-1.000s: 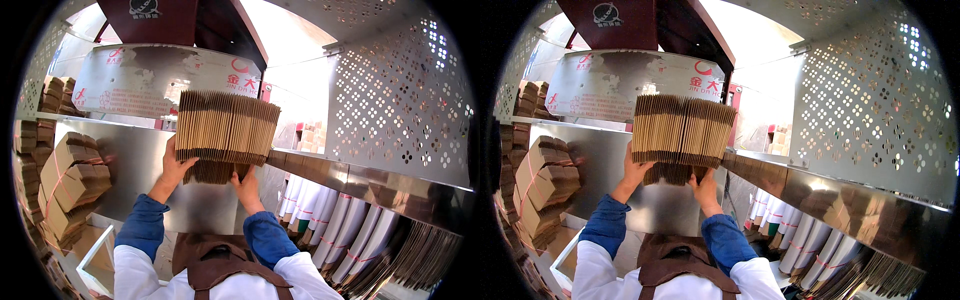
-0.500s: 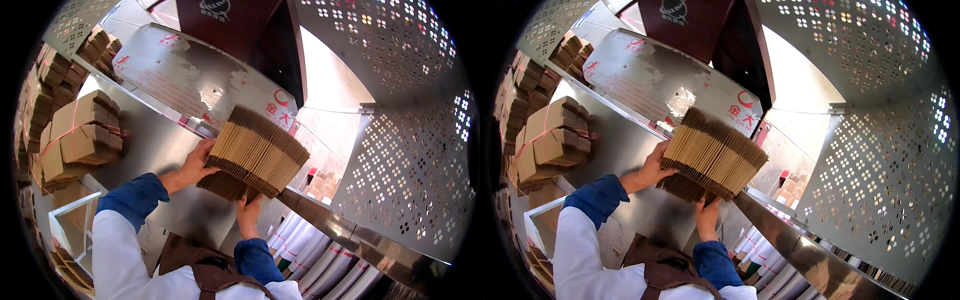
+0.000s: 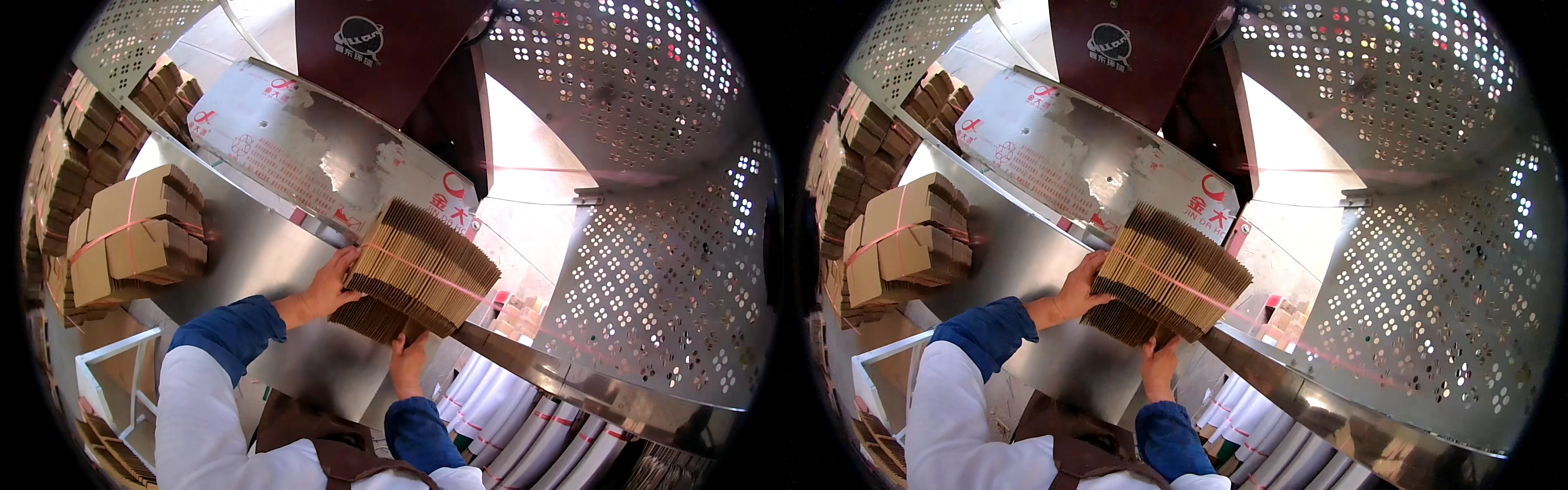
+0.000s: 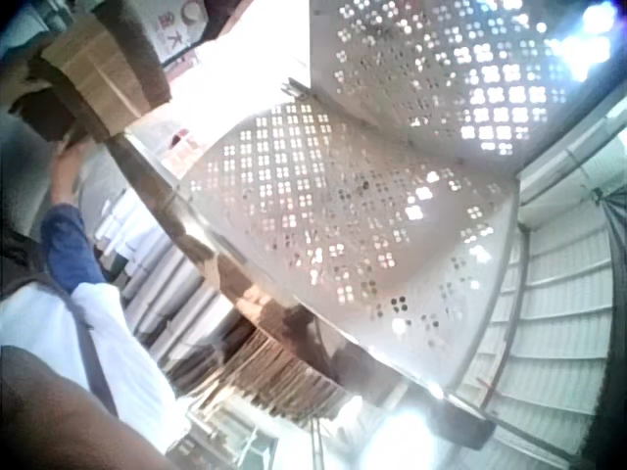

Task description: The person picks up stacks of flat cardboard pieces from a table and places them into a strapping machine. The machine wraps pink plastic straps around the stacks. The person then removes the bundled cardboard and stacks it on the floor.

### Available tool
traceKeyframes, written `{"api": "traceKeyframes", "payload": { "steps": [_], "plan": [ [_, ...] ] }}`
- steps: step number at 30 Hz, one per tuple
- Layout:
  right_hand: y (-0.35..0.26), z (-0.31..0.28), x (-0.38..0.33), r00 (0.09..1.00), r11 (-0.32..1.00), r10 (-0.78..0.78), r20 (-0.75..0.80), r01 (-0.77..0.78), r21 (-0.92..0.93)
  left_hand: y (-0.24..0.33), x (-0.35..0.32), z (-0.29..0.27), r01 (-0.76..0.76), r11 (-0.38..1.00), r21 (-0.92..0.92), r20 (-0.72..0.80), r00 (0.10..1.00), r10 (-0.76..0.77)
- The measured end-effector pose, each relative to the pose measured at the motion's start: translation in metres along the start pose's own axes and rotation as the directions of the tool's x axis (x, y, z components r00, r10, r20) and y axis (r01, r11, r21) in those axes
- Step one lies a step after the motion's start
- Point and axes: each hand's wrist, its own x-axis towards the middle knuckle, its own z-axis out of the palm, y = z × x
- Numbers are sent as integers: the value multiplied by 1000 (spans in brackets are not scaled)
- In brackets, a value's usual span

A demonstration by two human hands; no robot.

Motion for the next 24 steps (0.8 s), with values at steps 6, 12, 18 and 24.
{"api": "traceKeyframes", "payload": {
  "steps": [6, 12, 18, 24],
  "plan": [
    [-1, 1, 1, 998, 998, 59, 35, -58, -9, 1, 2, -2, -3, 1000, 21, 43, 999, 2],
    [-18, -8, 2, 980, 986, 162, 119, -166, 29, -1, 3, -4, 24, 999, -32, 48, 999, -22],
    [-15, -8, 3, 992, 989, 103, 74, -110, 101, -2, 6, -3, 41, 995, -89, 61, 998, -36],
    [0, 1, 0, 996, 997, 75, 50, -75, 14, -5, 6, -2, 36, 997, -72, 64, 997, -31]
  ]
}}
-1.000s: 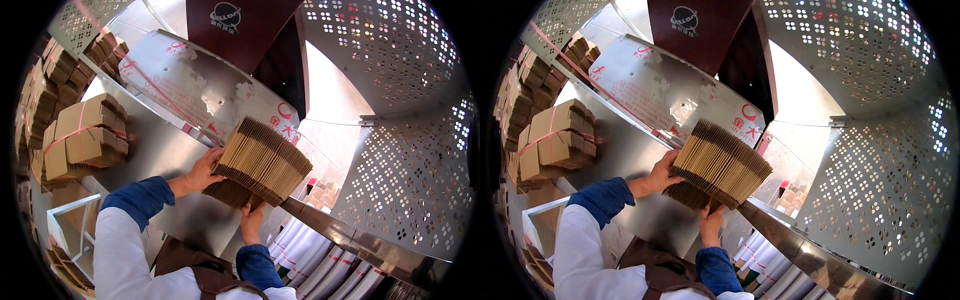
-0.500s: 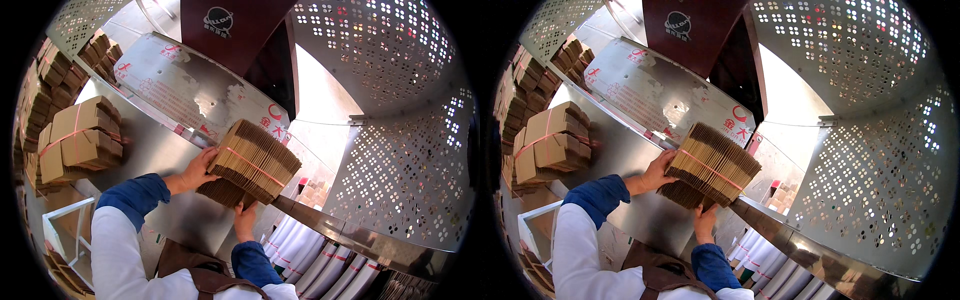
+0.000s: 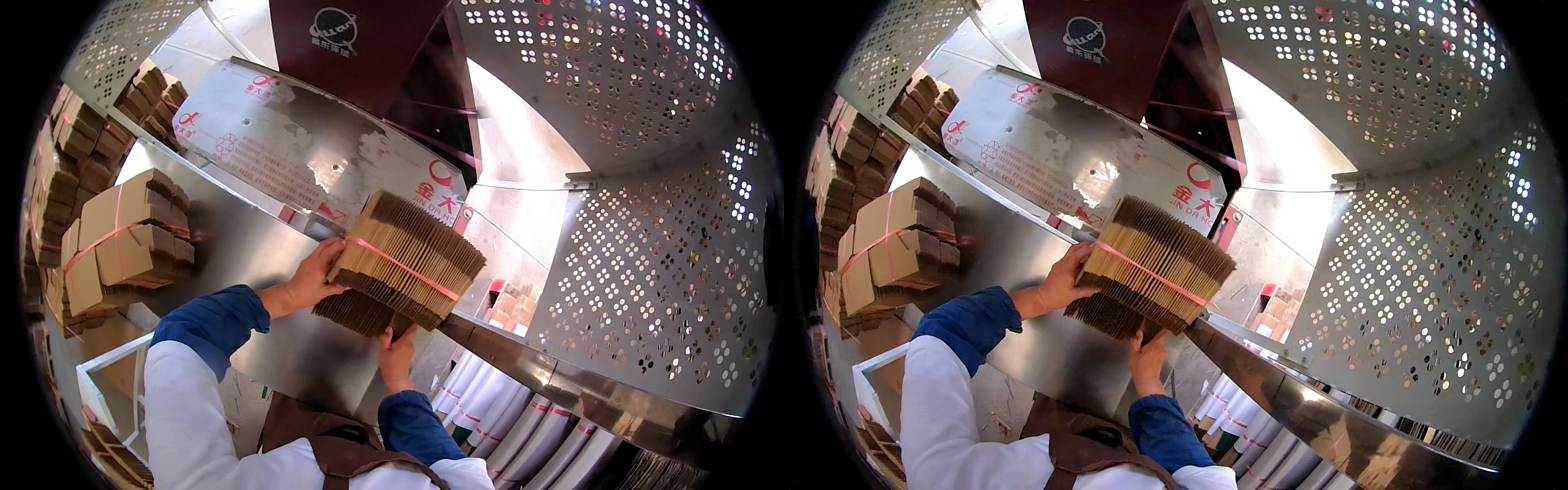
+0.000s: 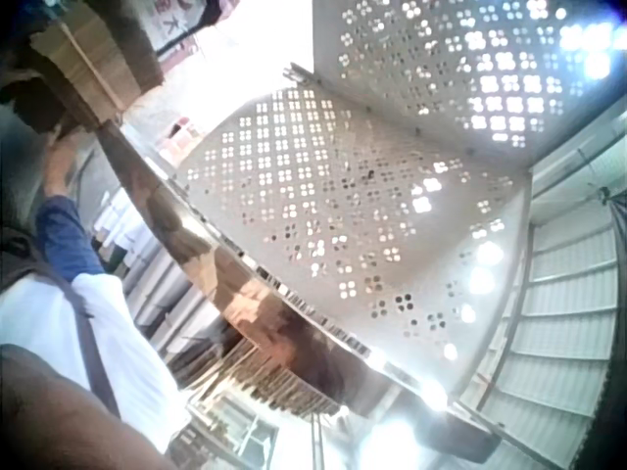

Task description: The person picks up stacks of flat cardboard pieces from a table and places them into a strapping machine. The machine wraps pink plastic straps around the stacks. The person then removes the bundled cardboard and stacks it on the floor.

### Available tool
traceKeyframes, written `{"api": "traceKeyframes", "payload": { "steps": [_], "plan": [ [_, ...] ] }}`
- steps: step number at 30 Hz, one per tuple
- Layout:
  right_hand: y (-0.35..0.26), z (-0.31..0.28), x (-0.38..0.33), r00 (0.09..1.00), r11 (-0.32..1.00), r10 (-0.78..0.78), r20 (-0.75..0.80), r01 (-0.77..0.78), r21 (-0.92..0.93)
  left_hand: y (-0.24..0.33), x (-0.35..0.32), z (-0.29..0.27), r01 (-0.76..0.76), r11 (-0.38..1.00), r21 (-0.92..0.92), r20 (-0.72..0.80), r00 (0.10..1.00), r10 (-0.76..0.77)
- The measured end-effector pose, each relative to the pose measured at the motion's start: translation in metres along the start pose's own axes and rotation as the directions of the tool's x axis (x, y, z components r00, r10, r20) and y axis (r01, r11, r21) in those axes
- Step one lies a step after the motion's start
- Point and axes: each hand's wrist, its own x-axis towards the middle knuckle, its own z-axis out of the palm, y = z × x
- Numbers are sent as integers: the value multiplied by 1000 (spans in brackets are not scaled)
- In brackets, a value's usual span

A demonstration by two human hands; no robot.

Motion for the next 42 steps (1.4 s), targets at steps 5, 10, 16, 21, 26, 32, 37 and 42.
{"api": "traceKeyframes", "payload": {
  "steps": [5, 10, 16, 21, 26, 32, 37, 42],
  "plan": [
    [2, 1, 1, 997, 998, -66, -30, 66, 10, -3, 1, -1, -47, 996, 77, 16, 999, 46],
    [-3, -3, 1, 999, 999, -40, -9, 40, 20, -1, 4, -2, -29, 999, 39, 59, 998, 27],
    [-1, -1, 1, 1000, 998, 6, 5, -6, 70, -10, 5, 0, 57, 994, -91, 103, 994, -48],
    [-7, -4, -1, 999, 996, 28, 43, -31, 82, -10, 5, -1, 34, 991, -131, 116, 993, -19],
    [3, 2, -2, 1000, 997, 13, 18, -14, 79, -16, 5, 2, 24, 990, -141, 109, 994, -9],
    [9, 9, -3, 999, 992, -39, -33, 43, 120, -4, -6, 2, 18, 990, -141, 21, 1000, -16],
    [-9, 76, -66, 996, 901, -18, -83, 53, 431, 69, -49, -54, -81, 958, 274, 50, 996, 70],
    [-36, 123, -166, 969, 849, -30, 244, -104, 517, 130, -123, -75, -307, 790, 531, 339, 931, 134]
  ]
}}
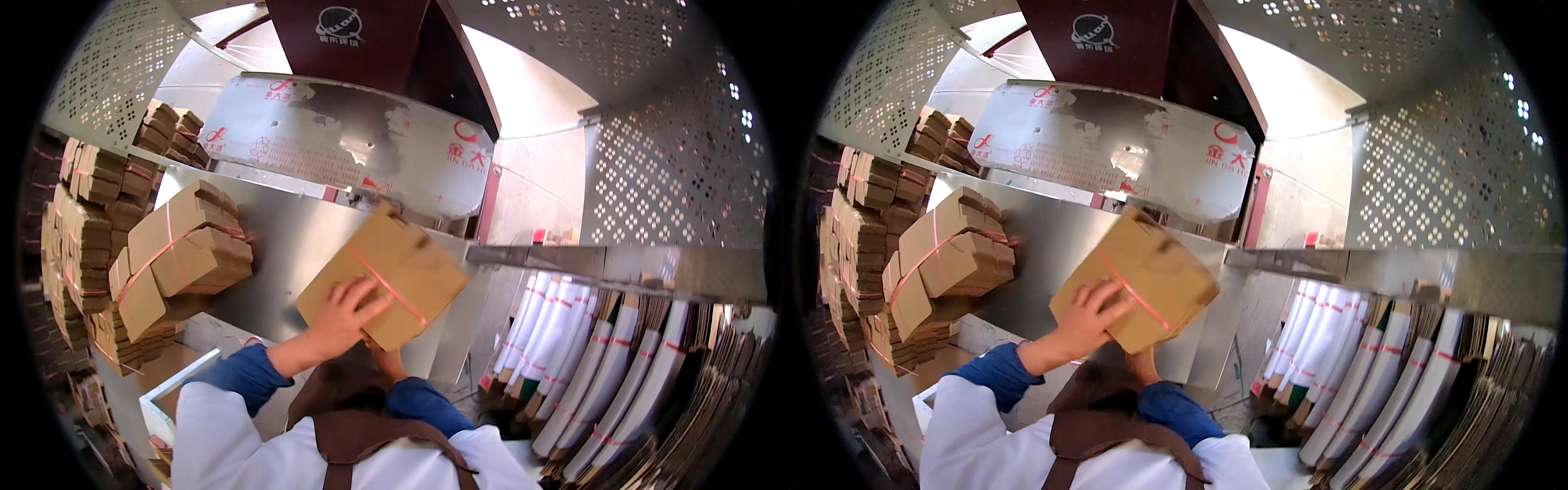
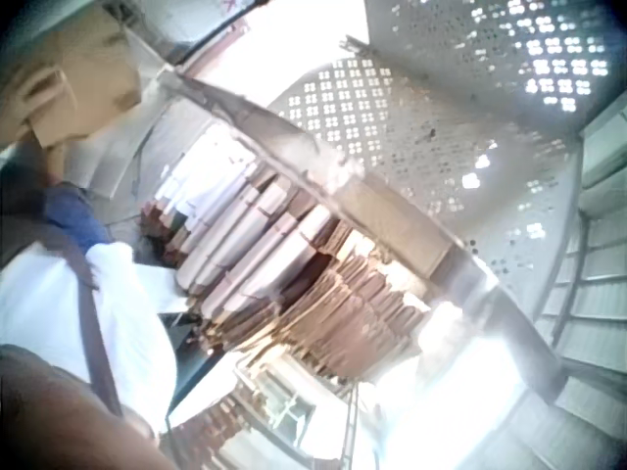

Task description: The person picks up stacks of flat cardboard pieces from a table and places them into a strapping machine. The machine wraps pink plastic straps around the stacks. The person then removes the bundled cardboard and stacks it on the floor.

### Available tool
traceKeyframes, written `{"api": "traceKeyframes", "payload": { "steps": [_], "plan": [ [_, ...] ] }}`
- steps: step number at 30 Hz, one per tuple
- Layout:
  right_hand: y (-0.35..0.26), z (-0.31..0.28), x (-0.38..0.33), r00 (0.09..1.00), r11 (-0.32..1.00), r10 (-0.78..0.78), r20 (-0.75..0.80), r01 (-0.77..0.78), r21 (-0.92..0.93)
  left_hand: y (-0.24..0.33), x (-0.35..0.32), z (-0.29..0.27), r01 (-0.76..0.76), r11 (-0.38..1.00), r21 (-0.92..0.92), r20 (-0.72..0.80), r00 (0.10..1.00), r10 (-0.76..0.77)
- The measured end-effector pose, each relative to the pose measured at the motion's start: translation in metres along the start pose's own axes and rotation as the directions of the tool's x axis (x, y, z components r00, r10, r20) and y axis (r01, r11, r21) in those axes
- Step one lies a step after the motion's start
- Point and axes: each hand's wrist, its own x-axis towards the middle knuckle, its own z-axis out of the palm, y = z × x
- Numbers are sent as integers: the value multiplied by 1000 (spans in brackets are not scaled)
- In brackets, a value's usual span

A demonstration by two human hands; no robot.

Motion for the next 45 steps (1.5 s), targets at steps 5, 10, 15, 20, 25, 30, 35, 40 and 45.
{"api": "traceKeyframes", "payload": {
  "steps": [5, 10, 15, 20, 25, 30, 35, 40, 45],
  "plan": [
    [-134, -66, -42, 422, 820, 322, 847, 323, -473, 14, -41, 37, -205, 974, 97, -9, 978, 207],
    [-291, -56, 45, 750, 732, -313, 583, 581, -355, 6, -47, 50, -119, 981, -155, 101, 986, 135],
    [-305, 7, 220, 904, 887, -428, -8, 418, -193, 12, -32, 50, -122, 962, -243, 70, 987, 142],
    [-231, -6, 284, 929, 917, -367, -39, 355, -180, 26, -10, 40, -121, 976, -183, 192, 969, 156],
    [-228, -35, 288, 950, 921, -311, -27, 295, -254, 30, -14, 66, -159, 980, -124, 381, 904, 195],
    [-239, -45, 289, 932, 931, -340, -124, 315, -186, 21, -24, 88, -128, 984, -122, 432, 886, 169],
    [-229, -49, 289, 902, 909, -393, -180, 352, -224, 19, -47, 133, -206, 971, -119, 408, 882, 238],
    [-249, -66, 278, 947, 940, -293, -131, 310, 141, 27, -11, 86, -200, 980, -13, 403, 896, 188],
    [-250, -144, 162, 910, 819, -410, 54, 394, -418, 49, -3, 53, -66, 993, -101, 354, 930, 97]
  ]
}}
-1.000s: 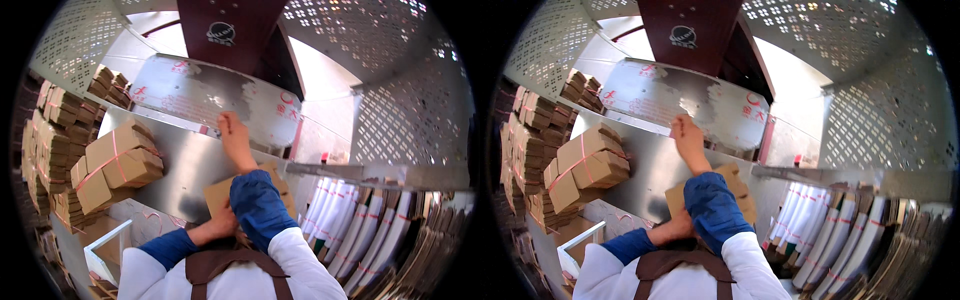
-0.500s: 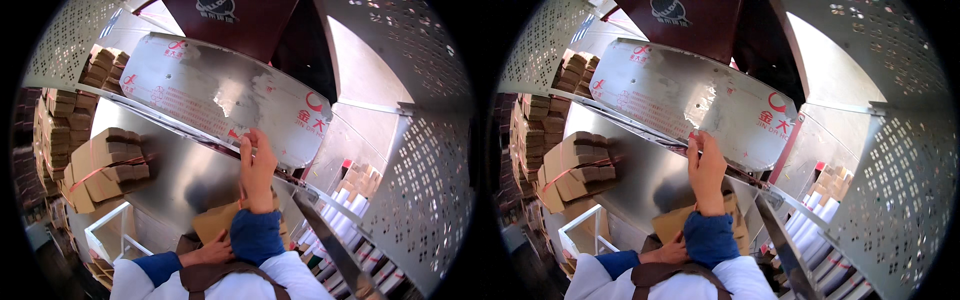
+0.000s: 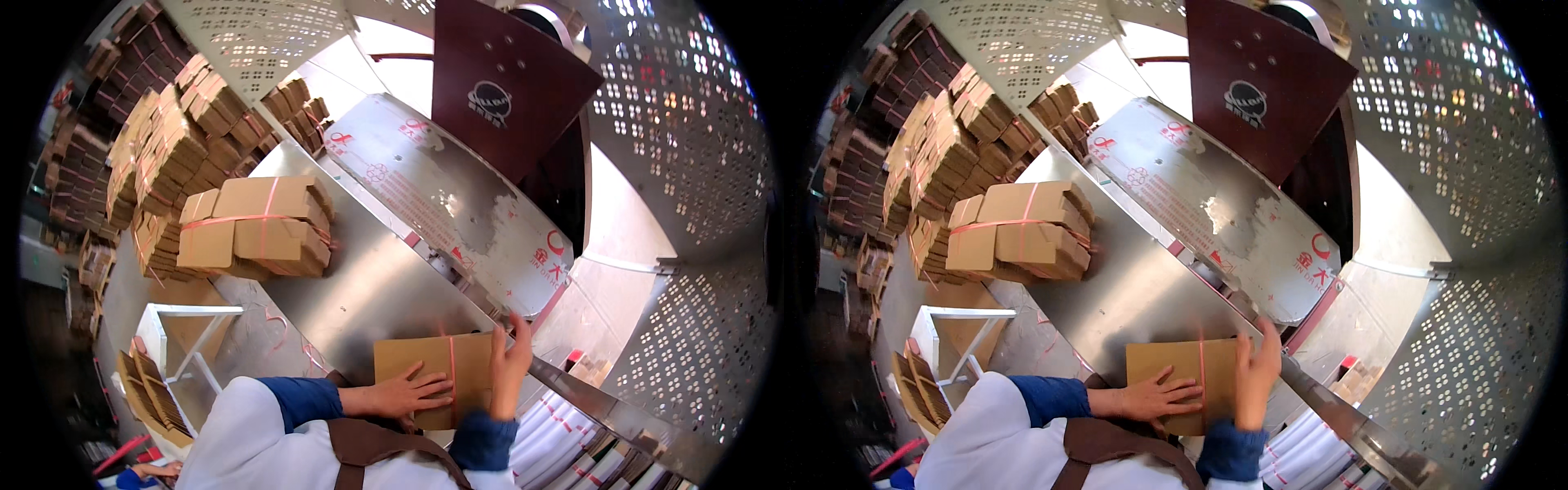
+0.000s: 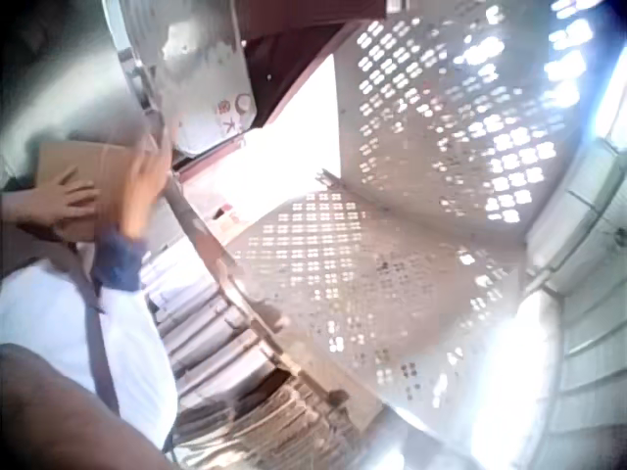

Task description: The person picks up stacks of flat cardboard pieces from a table and places them into a strapping machine. The machine wraps pink plastic straps around the stacks. The person then removes the bundled cardboard and stacks it on the floor.

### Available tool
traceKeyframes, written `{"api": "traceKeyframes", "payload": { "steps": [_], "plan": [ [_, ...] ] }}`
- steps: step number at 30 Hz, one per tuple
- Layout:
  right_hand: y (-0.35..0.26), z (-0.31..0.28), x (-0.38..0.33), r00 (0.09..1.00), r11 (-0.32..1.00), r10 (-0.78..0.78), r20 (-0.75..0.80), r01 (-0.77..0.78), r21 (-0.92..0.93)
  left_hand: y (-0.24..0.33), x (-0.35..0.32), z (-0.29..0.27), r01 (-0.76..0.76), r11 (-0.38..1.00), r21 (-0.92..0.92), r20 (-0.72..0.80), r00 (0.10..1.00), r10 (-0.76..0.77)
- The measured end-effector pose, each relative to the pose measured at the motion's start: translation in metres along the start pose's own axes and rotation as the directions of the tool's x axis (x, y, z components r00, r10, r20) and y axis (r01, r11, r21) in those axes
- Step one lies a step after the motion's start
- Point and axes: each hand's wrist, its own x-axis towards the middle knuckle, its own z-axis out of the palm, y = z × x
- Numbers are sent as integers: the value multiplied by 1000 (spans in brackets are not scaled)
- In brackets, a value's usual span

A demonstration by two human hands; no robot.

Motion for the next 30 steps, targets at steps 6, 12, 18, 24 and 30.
{"api": "traceKeyframes", "payload": {
  "steps": [6, 12, 18, 24, 30],
  "plan": [
    [89, -22, -167, 936, 940, 332, -114, -339, -48, 11, -13, 10, 17, 999, -38, -92, 996, -20],
    [75, 18, -135, 847, 764, 498, 185, -530, 368, -5, -56, 16, 127, 991, -34, -213, 968, -131],
    [15, 125, -81, 872, 818, 398, 285, -478, 320, -87, -178, -47, 305, 931, 200, -516, 841, -165],
    [-74, 180, -118, 706, 549, 573, 416, -708, 445, -225, -362, -169, 711, 684, 160, -648, 599, -470],
    [-108, 245, -109, 693, 510, 602, 395, -715, 477, -245, -390, -158, 794, 608, 29, -716, 441, -541]
  ]
}}
